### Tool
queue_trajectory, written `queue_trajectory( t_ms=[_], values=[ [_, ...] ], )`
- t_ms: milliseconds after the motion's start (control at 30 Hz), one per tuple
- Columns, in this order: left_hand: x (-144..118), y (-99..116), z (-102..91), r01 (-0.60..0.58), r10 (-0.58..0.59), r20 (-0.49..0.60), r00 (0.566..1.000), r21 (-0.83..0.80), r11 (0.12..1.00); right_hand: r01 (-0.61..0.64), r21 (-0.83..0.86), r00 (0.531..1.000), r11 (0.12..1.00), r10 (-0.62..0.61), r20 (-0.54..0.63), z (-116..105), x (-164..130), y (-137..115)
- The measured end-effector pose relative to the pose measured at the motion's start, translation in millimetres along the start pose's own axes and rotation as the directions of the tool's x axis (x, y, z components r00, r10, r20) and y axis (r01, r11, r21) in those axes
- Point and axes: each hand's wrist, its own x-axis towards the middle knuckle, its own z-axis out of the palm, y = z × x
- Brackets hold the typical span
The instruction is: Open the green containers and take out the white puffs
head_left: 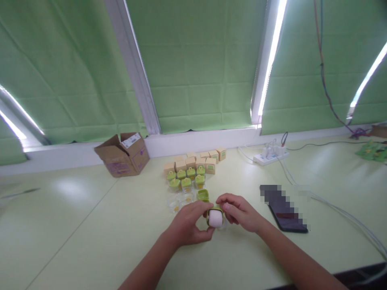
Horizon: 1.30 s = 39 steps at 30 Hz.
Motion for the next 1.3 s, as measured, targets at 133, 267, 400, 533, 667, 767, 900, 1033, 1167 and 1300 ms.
queue_trajectory(
  t_ms=[133,267,400,533,667,767,900,1033,1167,1300],
  values=[
    [1.7,0.0,-1.7,0.078,-0.078,0.025,0.997,-0.002,0.997,0.092,-0.137,0.995,0.986,-0.095,-0.019,-1.4,-0.3,2.1],
    [1.8,-1.5,-1.9,0.113,-0.115,0.071,0.991,0.039,0.993,0.126,-0.211,0.992,0.969,-0.129,0.000,-0.8,0.5,1.4],
    [1.6,-2.2,-1.2,0.130,-0.135,0.085,0.987,0.059,0.990,0.181,-0.276,0.983,0.944,-0.182,0.023,1.4,1.6,-1.9],
    [2.8,-1.1,-1.8,0.132,-0.135,0.069,0.988,0.050,0.990,0.249,-0.376,0.968,0.893,-0.241,0.068,3.7,2.1,-5.7],
    [3.8,-2.4,1.7,0.142,-0.143,0.035,0.989,0.024,0.990,0.270,-0.440,0.961,0.856,-0.265,0.072,7.0,2.9,-5.7],
    [3.9,-4.5,8.1,0.152,-0.152,0.032,0.988,-0.011,0.988,0.273,-0.500,0.956,0.822,-0.288,0.047,9.9,4.4,-4.6],
    [2.6,-6.7,10.6,0.152,-0.153,0.019,0.988,0.026,0.988,0.289,-0.571,0.939,0.769,-0.343,0.014,10.8,5.6,-4.5],
    [0.3,-7.2,-0.3,0.081,-0.080,0.064,0.995,-0.010,0.997,0.311,-0.579,0.926,0.753,-0.378,0.005,9.0,5.5,-4.0],
    [1.0,-5.0,-12.8,-0.015,0.038,0.235,0.971,-0.100,0.995,0.310,-0.584,0.915,0.750,-0.403,-0.033,7.2,5.0,-3.8],
    [2.6,-1.2,-16.3,0.013,0.036,0.338,0.940,-0.141,0.990,0.297,-0.586,0.910,0.754,-0.409,-0.065,4.1,4.3,-4.2]
  ],
)
